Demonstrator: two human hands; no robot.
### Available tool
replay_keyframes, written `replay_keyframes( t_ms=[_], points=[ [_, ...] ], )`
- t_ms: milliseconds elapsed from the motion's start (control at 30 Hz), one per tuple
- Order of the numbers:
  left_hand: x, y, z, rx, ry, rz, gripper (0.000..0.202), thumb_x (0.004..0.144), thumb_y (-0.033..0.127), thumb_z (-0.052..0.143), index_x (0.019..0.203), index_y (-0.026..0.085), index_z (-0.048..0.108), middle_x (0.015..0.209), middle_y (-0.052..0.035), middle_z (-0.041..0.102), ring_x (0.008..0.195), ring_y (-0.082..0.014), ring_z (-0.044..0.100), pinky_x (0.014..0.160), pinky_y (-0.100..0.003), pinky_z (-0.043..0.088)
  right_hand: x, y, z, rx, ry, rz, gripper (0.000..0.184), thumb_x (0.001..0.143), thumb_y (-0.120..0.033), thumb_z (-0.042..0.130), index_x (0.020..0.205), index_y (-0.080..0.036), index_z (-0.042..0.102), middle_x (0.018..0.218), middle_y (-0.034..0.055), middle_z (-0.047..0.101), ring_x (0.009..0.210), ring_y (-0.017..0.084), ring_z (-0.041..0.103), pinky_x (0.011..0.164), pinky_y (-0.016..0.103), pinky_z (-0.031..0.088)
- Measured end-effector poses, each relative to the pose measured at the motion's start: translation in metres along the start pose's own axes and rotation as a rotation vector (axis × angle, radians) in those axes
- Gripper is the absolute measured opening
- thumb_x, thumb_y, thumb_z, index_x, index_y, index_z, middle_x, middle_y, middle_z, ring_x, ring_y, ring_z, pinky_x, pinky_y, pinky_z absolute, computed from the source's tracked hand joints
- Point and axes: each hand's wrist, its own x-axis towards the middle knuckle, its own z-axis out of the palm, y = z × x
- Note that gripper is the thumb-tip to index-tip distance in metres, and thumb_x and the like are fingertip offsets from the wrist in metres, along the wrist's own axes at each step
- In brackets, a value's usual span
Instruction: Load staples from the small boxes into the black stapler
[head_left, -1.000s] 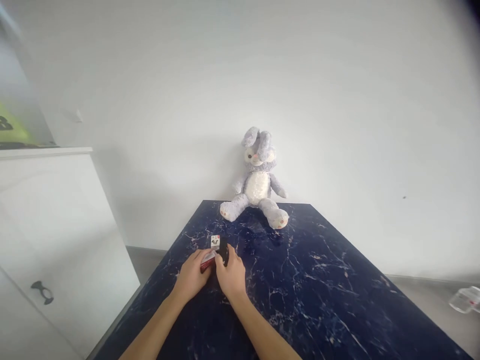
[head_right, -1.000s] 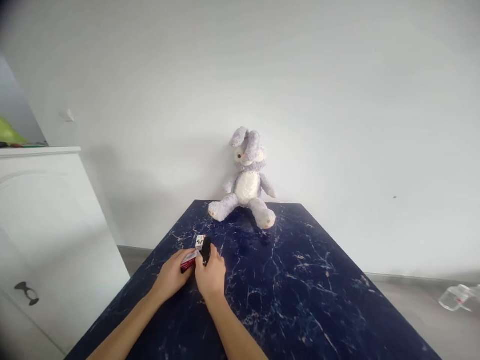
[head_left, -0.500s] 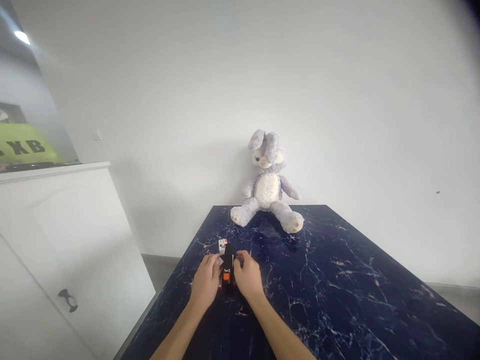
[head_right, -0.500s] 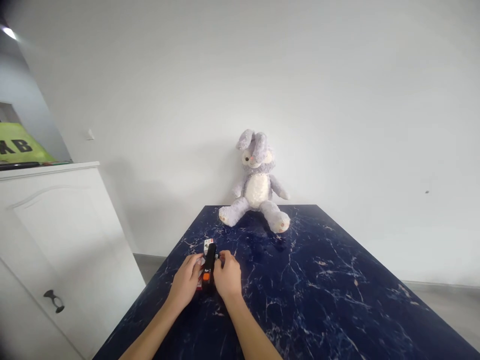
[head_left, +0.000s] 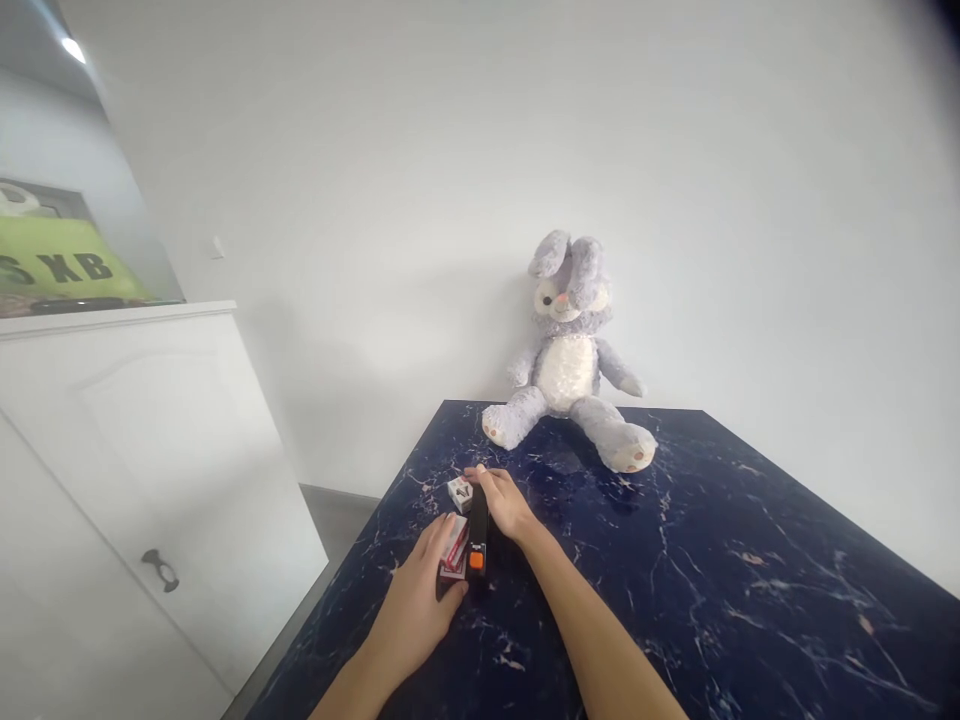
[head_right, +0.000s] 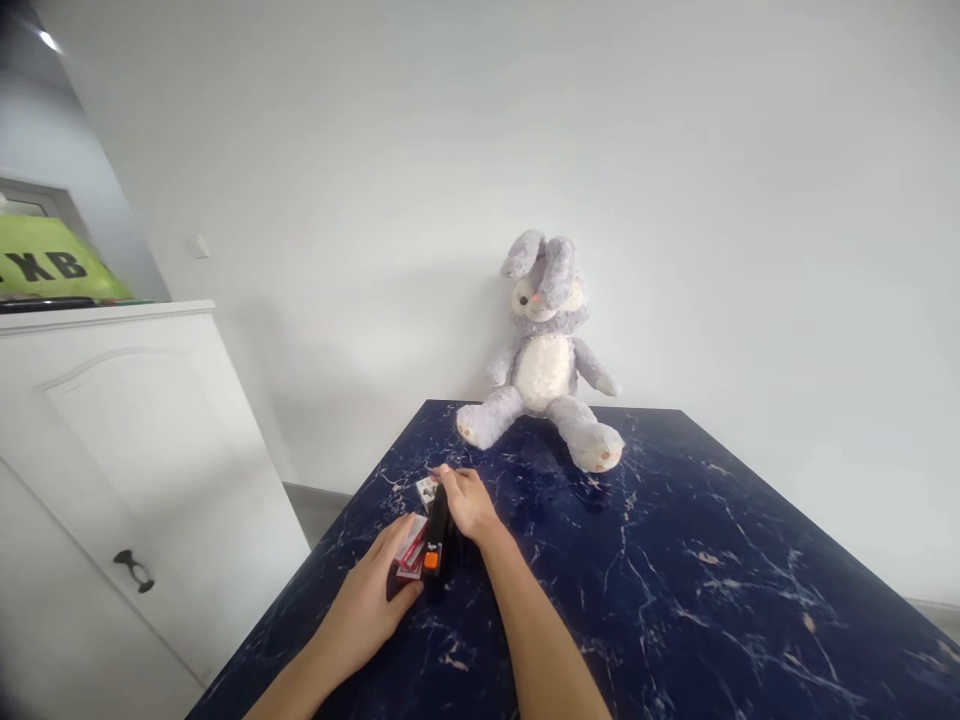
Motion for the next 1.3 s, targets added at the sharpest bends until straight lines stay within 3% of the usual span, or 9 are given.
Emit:
replay_keyframes(
  t_ms=[167, 300, 567, 700, 800, 900, 1033, 1167, 1300],
  points=[
    [0.007, -0.006, 0.0, -0.039, 0.11, 0.0, 0.058, 0.084, 0.012, 0.055, 0.137, 0.034, 0.051, 0.142, -0.001, 0.056, 0.131, -0.0242, 0.053, 0.113, -0.044, 0.042, -0.005, -0.002, -0.002, 0.018, -0.028, -0.024, 0.066, 0.1, -0.061, 0.02, 0.118, -0.023, 0.071, 0.114, 0.0049, 0.072, 0.117, 0.023, 0.057, 0.104, 0.034, 0.036],
    [0.008, -0.003, -0.007, -0.161, 0.098, -0.009, 0.041, 0.084, 0.017, 0.059, 0.122, 0.032, 0.064, 0.133, -0.0019, 0.062, 0.112, -0.0222, 0.065, 0.101, -0.038, 0.053, -0.01, -0.005, -0.005, 0.046, -0.005, -0.014, 0.065, 0.1, -0.06, 0.021, 0.113, -0.023, 0.072, 0.116, 0.0049, 0.072, 0.111, 0.023, 0.062, 0.099, 0.033, 0.039],
    [0.005, 0.016, -0.021, -0.213, 0.056, 0.029, 0.034, 0.083, 0.018, 0.061, 0.114, 0.029, 0.067, 0.123, -0.0032, 0.065, 0.108, -0.0209, 0.064, 0.096, -0.033, 0.053, -0.02, -0.012, -0.004, 0.053, 0.063, -0.006, 0.062, 0.099, -0.059, 0.024, 0.099, -0.023, 0.075, 0.101, 0.003, 0.075, 0.096, 0.022, 0.067, 0.088, 0.029, 0.044],
    [0.006, 0.009, -0.021, -0.293, 0.114, -0.048, 0.025, 0.092, 0.028, 0.053, 0.112, 0.027, 0.068, 0.112, -0.0029, 0.072, 0.099, -0.0211, 0.069, 0.089, -0.031, 0.056, -0.026, -0.01, -0.007, 0.021, 0.215, 0.063, 0.066, 0.1, -0.057, 0.016, 0.104, -0.02, 0.072, 0.1, 0.0066, 0.074, 0.092, 0.021, 0.068, 0.08, 0.027, 0.046],
    [0.009, -0.006, -0.021, -0.293, 0.215, -0.164, 0.031, 0.095, 0.035, 0.047, 0.119, 0.026, 0.065, 0.107, -0.0039, 0.075, 0.089, -0.0218, 0.073, 0.079, -0.032, 0.059, -0.039, -0.007, -0.011, -0.035, 0.294, 0.117, 0.063, 0.101, -0.052, 0.015, 0.101, -0.02, 0.069, 0.089, 0.0062, 0.074, 0.081, 0.02, 0.068, 0.071, 0.026, 0.045],
    [0.01, -0.021, -0.018, -0.074, 0.294, -0.159, 0.036, 0.088, 0.018, 0.05, 0.119, 0.026, 0.068, 0.123, -0.0049, 0.07, 0.11, -0.0243, 0.067, 0.099, -0.04, 0.052, -0.056, -0.007, -0.012, -0.134, 0.282, 0.098, 0.051, 0.102, -0.047, 0.023, 0.087, -0.023, 0.066, 0.079, 0.0025, 0.072, 0.072, 0.018, 0.066, 0.065, 0.024, 0.041],
    [0.008, -0.022, -0.012, 0.043, 0.196, -0.138, 0.051, 0.072, 0.0, 0.048, 0.108, 0.027, 0.073, 0.133, -0.0035, 0.063, 0.126, -0.0241, 0.055, 0.114, -0.045, 0.038, -0.076, -0.014, -0.007, -0.315, 0.241, 0.045, 0.04, 0.102, -0.037, 0.032, 0.077, -0.023, 0.06, 0.076, 0.0036, 0.07, 0.072, 0.018, 0.064, 0.066, 0.025, 0.036],
    [0.001, -0.003, -0.011, 0.005, 0.139, -0.095, 0.041, 0.079, 0.016, 0.058, 0.117, 0.029, 0.069, 0.132, -0.0047, 0.063, 0.129, -0.0277, 0.052, 0.11, -0.047, 0.043, -0.098, -0.02, 0.004, -0.464, 0.221, 0.033, 0.031, 0.098, -0.026, 0.039, 0.077, -0.019, 0.061, 0.075, 0.0088, 0.069, 0.072, 0.021, 0.064, 0.07, 0.029, 0.034],
    [-0.003, 0.008, -0.009, -0.012, 0.142, -0.014, 0.043, 0.079, 0.031, 0.069, 0.122, 0.03, 0.066, 0.123, -0.0068, 0.067, 0.126, -0.0318, 0.052, 0.106, -0.05, 0.045, -0.117, -0.027, 0.008, -0.58, 0.145, -0.019, 0.032, 0.098, -0.023, 0.038, 0.078, -0.02, 0.063, 0.076, 0.008, 0.071, 0.07, 0.021, 0.065, 0.075, 0.031, 0.034]
  ],
)
